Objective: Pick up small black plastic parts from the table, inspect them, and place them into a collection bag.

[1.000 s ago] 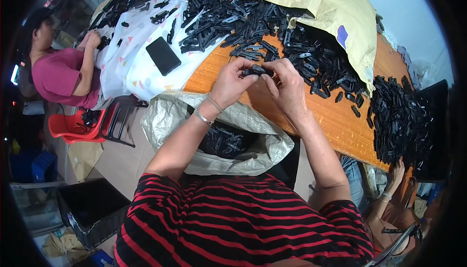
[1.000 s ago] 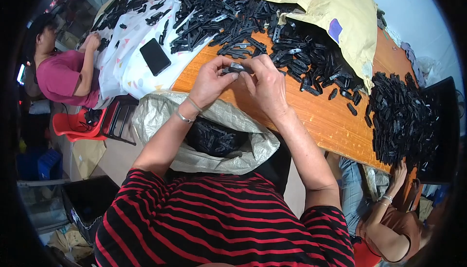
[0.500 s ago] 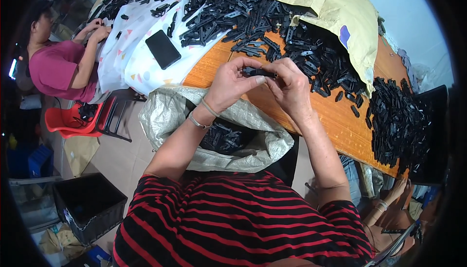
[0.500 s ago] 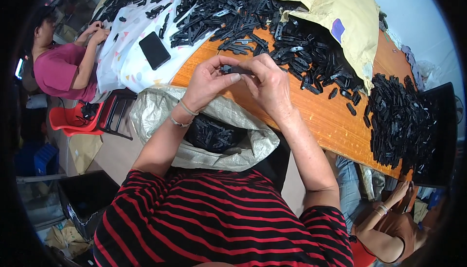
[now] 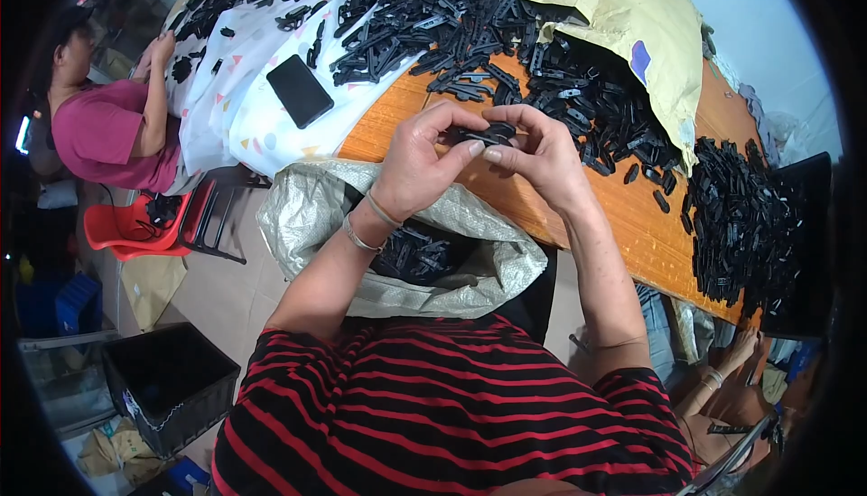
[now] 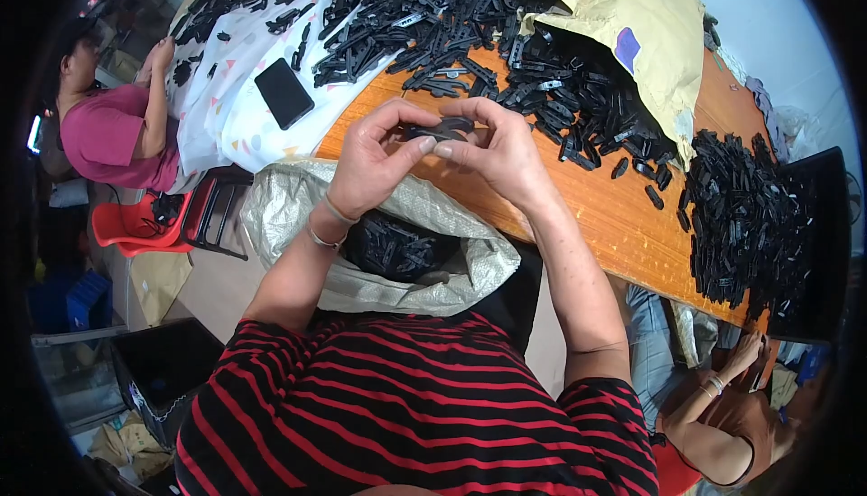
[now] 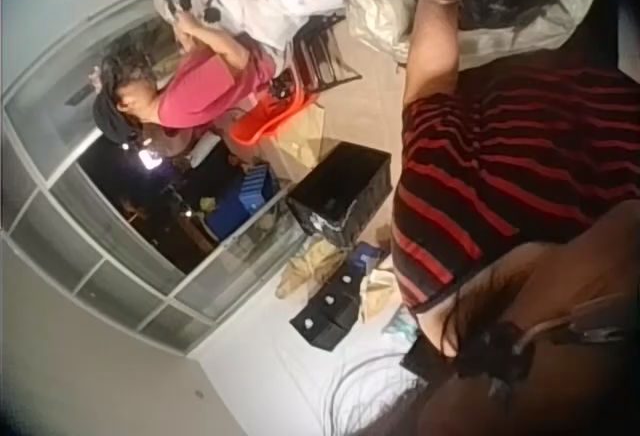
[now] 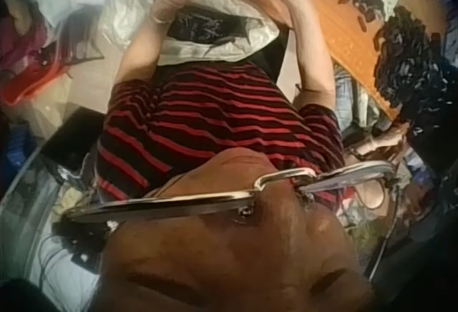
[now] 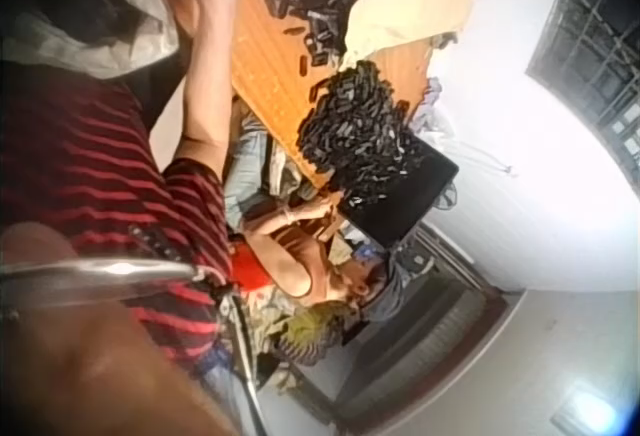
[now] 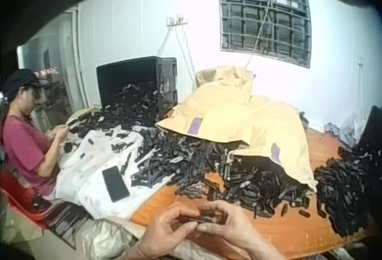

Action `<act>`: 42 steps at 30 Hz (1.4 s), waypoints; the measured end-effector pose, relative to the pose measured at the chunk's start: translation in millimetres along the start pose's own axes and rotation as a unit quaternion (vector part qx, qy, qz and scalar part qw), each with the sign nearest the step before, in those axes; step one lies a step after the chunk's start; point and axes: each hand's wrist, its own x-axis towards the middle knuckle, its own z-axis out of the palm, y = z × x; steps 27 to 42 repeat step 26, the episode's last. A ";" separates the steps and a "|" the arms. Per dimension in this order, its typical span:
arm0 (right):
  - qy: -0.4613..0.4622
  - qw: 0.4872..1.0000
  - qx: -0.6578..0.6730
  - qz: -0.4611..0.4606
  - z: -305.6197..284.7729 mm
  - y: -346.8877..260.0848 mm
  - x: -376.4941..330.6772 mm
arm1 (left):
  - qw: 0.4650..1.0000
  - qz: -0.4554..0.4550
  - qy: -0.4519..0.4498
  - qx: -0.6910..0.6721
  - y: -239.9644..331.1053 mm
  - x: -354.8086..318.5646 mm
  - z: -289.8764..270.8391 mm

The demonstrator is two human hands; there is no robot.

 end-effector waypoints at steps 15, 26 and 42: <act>0.018 0.989 -0.081 -0.123 3.1 28.8 3.4 | 0.995 -0.019 -0.016 -0.096 -3.5 -7.3 -1.8; -0.145 0.989 -0.025 0.029 13.8 44.6 -32.0 | 0.980 -0.123 -0.132 0.083 6.0 -49.0 -34.8; -0.145 0.989 -0.025 0.029 13.8 44.6 -32.0 | 0.980 -0.123 -0.132 0.083 6.0 -49.0 -34.8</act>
